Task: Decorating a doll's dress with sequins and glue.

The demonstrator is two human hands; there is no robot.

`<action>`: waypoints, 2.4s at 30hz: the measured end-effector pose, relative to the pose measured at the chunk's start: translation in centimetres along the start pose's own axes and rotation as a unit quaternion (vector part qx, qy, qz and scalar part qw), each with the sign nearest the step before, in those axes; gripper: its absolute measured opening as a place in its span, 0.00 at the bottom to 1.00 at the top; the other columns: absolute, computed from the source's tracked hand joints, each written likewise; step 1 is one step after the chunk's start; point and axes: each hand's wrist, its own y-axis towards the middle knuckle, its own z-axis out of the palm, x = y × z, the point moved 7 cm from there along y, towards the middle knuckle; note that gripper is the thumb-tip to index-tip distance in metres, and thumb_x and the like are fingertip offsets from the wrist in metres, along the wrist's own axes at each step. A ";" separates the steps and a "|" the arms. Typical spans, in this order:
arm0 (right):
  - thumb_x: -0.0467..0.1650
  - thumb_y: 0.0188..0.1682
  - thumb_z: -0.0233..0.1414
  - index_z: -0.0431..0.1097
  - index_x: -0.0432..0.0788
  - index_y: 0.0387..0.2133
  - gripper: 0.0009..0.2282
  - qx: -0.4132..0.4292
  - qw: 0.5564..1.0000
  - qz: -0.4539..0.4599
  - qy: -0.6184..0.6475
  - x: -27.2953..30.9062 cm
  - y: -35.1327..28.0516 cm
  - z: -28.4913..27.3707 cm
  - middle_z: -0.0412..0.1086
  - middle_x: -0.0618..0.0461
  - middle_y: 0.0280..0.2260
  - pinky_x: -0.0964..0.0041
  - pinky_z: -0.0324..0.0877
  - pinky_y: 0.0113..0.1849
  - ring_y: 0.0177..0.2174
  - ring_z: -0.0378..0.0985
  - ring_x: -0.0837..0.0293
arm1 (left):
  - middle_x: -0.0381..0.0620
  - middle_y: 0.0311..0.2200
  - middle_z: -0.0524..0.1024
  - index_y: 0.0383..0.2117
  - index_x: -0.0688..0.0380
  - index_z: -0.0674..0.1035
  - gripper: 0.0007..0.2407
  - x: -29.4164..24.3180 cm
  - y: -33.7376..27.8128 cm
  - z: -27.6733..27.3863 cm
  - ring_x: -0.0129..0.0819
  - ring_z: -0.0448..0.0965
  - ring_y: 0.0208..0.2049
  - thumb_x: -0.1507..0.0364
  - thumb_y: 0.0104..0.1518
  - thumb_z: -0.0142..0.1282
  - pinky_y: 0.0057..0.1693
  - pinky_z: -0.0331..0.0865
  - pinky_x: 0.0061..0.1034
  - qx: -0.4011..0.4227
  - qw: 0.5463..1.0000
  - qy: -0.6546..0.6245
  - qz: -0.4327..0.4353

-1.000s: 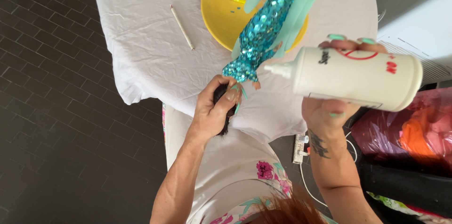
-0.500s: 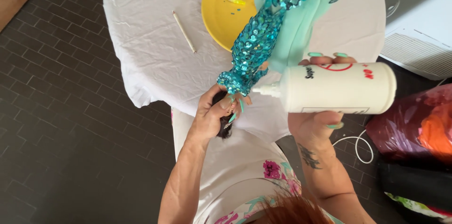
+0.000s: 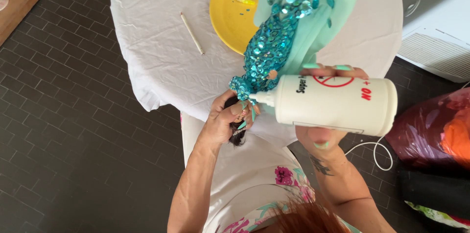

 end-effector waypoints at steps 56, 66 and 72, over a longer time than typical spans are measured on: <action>0.62 0.44 0.66 0.60 0.46 0.72 0.49 -0.041 0.995 -0.077 -0.052 -0.4 -0.8 -1.9 0.77 0.42 0.57 0.49 0.80 0.64 0.58 0.83 0.48 | 0.45 0.24 0.68 0.29 0.62 0.76 0.02 -0.8 -0.1 0.1 0.49 0.78 0.24 0.80 0.58 0.53 0.40 0.75 0.42 -0.026 0.999 0.046 -0.010; 0.61 0.41 0.65 0.58 0.47 0.68 0.48 -0.011 0.989 -0.126 -0.080 0.8 -0.2 -2.0 0.74 0.40 0.55 0.48 0.81 0.65 0.55 0.84 0.46 | 0.62 0.33 0.78 0.48 0.70 0.80 0.08 -1.5 0.0 1.5 0.48 0.78 0.24 0.78 0.68 0.53 0.33 0.72 0.34 0.042 0.995 0.083 0.029; 0.58 0.38 0.68 0.56 0.50 0.70 0.49 0.014 0.992 -0.108 -0.067 0.5 -0.5 -1.8 0.75 0.43 0.57 0.52 0.78 0.69 0.57 0.83 0.53 | 0.68 0.37 0.83 0.46 0.67 0.78 0.08 -3.0 0.0 3.5 0.41 0.73 0.24 0.77 0.64 0.52 0.34 0.68 0.31 0.073 0.990 0.119 0.032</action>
